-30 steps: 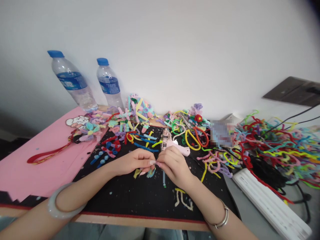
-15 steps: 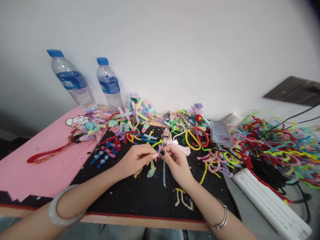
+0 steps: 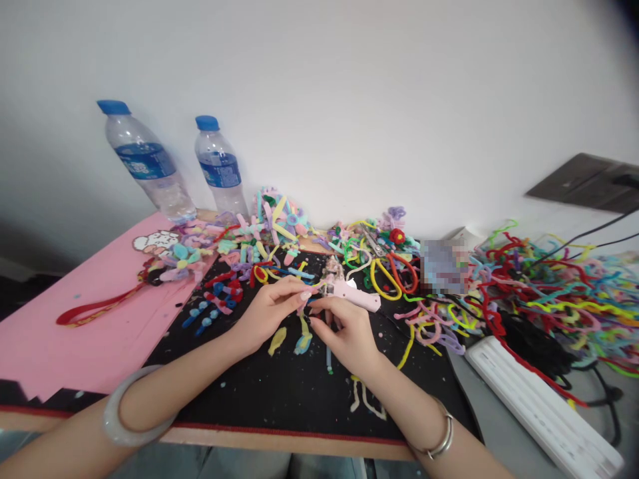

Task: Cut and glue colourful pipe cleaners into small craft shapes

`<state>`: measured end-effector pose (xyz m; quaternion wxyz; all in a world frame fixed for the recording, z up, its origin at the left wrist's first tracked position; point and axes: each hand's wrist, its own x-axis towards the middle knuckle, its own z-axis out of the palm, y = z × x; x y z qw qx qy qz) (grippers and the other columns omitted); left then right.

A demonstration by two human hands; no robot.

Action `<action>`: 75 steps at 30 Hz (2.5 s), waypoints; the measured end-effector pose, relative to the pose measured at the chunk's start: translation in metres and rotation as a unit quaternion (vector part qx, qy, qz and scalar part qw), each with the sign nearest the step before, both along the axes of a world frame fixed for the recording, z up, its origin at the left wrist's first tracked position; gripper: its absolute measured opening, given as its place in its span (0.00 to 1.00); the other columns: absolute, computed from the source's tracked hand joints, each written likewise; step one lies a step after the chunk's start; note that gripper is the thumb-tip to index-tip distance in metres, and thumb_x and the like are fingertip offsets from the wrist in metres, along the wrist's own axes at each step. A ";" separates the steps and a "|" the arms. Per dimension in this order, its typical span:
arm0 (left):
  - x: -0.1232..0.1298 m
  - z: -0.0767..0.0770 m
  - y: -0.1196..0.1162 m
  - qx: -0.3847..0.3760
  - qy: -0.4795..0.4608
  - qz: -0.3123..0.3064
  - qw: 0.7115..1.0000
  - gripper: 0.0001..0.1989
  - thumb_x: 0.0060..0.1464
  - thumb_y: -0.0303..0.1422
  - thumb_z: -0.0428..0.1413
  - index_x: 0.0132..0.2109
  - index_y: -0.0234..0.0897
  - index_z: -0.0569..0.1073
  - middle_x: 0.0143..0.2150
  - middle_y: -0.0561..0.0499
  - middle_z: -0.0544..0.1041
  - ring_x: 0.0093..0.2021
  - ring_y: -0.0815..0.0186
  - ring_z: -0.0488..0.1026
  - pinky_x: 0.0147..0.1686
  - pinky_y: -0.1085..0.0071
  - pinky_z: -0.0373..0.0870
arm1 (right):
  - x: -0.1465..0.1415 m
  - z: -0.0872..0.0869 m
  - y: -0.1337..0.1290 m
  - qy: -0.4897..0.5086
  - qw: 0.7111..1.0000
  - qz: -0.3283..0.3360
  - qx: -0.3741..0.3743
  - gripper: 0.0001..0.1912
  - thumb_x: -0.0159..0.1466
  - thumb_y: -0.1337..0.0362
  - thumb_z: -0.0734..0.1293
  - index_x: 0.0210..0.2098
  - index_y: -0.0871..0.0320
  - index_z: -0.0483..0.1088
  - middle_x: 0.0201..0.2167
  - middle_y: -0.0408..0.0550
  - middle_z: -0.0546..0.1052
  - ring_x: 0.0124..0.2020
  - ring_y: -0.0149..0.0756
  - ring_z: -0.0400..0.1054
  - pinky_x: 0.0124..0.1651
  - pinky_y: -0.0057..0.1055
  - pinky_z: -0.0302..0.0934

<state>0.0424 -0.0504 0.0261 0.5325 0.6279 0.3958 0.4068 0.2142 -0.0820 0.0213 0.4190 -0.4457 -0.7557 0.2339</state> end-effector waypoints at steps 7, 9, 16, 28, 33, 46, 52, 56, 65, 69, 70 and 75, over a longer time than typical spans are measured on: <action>0.004 0.003 -0.001 -0.008 -0.003 -0.006 1.000 0.09 0.57 0.36 0.54 0.33 0.36 0.74 0.33 0.52 0.69 0.35 0.67 0.69 0.39 0.70 0.67 | -0.003 -0.002 -0.001 0.000 1.000 -0.018 -0.019 0.06 0.59 0.72 0.61 0.33 0.57 0.68 0.22 0.41 0.68 0.23 0.29 0.62 0.26 0.26 0.56; 0.003 0.002 -0.001 -0.032 -0.010 -0.014 0.999 0.09 0.58 0.37 0.53 0.36 0.36 0.73 0.30 0.54 0.69 0.32 0.69 0.69 0.37 0.71 0.69 | -0.001 -0.002 -0.001 0.014 0.999 -0.030 -0.038 0.05 0.59 0.72 0.60 0.32 0.57 0.66 0.22 0.40 0.66 0.23 0.29 0.60 0.25 0.26 0.54; 0.002 -0.005 0.000 -0.062 -0.012 -0.014 0.998 0.10 0.56 0.38 0.55 0.39 0.37 0.74 0.34 0.53 0.73 0.36 0.68 0.71 0.38 0.72 0.70 | 0.000 -0.002 -0.001 0.015 0.996 0.011 -0.089 0.03 0.62 0.69 0.60 0.32 0.56 0.62 0.22 0.39 0.63 0.22 0.29 0.57 0.25 0.26 0.51; 0.000 -0.007 0.000 -0.170 -0.193 -0.059 0.965 0.08 0.54 0.32 0.58 0.42 0.38 0.75 0.33 0.52 0.74 0.32 0.70 0.71 0.34 0.74 0.69 | 0.004 -0.012 0.000 0.073 0.989 -0.004 -0.131 0.04 0.66 0.66 0.56 0.34 0.56 0.59 0.26 0.41 0.63 0.27 0.31 0.57 0.30 0.28 0.53; -0.001 -0.004 0.003 -0.220 -0.286 -0.151 0.920 0.05 0.53 0.30 0.57 0.37 0.32 0.76 0.33 0.47 0.76 0.37 0.62 0.74 0.43 0.64 0.72 | 0.005 -0.013 0.000 0.098 0.986 -0.013 -0.133 0.04 0.66 0.66 0.57 0.34 0.56 0.60 0.27 0.42 0.63 0.28 0.31 0.58 0.31 0.29 0.54; -0.003 -0.008 0.004 -0.254 -0.181 -0.090 0.946 0.12 0.46 0.35 0.65 0.30 0.32 0.73 0.26 0.53 0.75 0.27 0.72 0.73 0.35 0.73 0.72 | 0.005 -0.013 -0.001 0.089 0.988 0.008 -0.128 0.03 0.65 0.67 0.58 0.34 0.55 0.60 0.27 0.42 0.65 0.27 0.32 0.60 0.31 0.29 0.54; -0.002 -0.008 0.004 -0.234 -0.174 -0.097 0.952 0.11 0.47 0.33 0.64 0.33 0.34 0.70 0.26 0.55 0.75 0.27 0.72 0.73 0.32 0.75 0.72 | 0.006 -0.012 -0.002 0.091 0.989 0.011 -0.113 0.03 0.65 0.66 0.58 0.34 0.55 0.61 0.26 0.40 0.63 0.26 0.31 0.58 0.29 0.28 0.53; 0.000 -0.004 0.002 -0.217 -0.136 -0.122 0.959 0.11 0.48 0.33 0.63 0.34 0.35 0.69 0.25 0.55 0.76 0.25 0.70 0.74 0.30 0.74 0.72 | 0.006 -0.009 -0.003 0.092 0.991 0.004 -0.099 0.04 0.66 0.66 0.58 0.34 0.56 0.62 0.26 0.40 0.64 0.25 0.30 0.57 0.29 0.28 0.53; -0.002 -0.001 0.003 -0.126 -0.006 -0.072 0.989 0.10 0.49 0.33 0.62 0.38 0.32 0.76 0.25 0.53 0.75 0.26 0.69 0.73 0.30 0.74 0.68 | 0.006 -0.005 -0.003 0.110 0.987 0.006 -0.116 0.05 0.65 0.63 0.60 0.34 0.57 0.63 0.24 0.40 0.64 0.23 0.29 0.57 0.26 0.26 0.52; -0.004 -0.005 0.004 -0.082 -0.004 -0.021 0.996 0.12 0.50 0.34 0.61 0.41 0.34 0.78 0.25 0.54 0.75 0.25 0.69 0.72 0.28 0.74 0.68 | 0.004 -0.002 -0.001 0.061 0.989 0.031 -0.128 0.06 0.63 0.65 0.62 0.30 0.57 0.62 0.21 0.38 0.63 0.21 0.27 0.55 0.25 0.25 0.50; -0.004 -0.006 0.004 -0.085 -0.009 -0.016 0.996 0.12 0.50 0.34 0.61 0.42 0.34 0.78 0.26 0.53 0.76 0.26 0.69 0.72 0.29 0.74 0.69 | 0.004 -0.002 -0.001 0.043 0.991 0.029 -0.121 0.07 0.63 0.66 0.61 0.28 0.57 0.61 0.21 0.38 0.63 0.21 0.27 0.55 0.25 0.25 0.50; -0.002 -0.007 0.004 -0.149 -0.053 -0.054 0.986 0.11 0.47 0.35 0.63 0.38 0.33 0.79 0.34 0.47 0.81 0.34 0.63 0.77 0.39 0.68 0.74 | 0.004 -0.003 0.001 0.024 0.996 -0.006 -0.085 0.11 0.65 0.66 0.57 0.26 0.56 0.59 0.22 0.40 0.63 0.24 0.29 0.56 0.28 0.27 0.51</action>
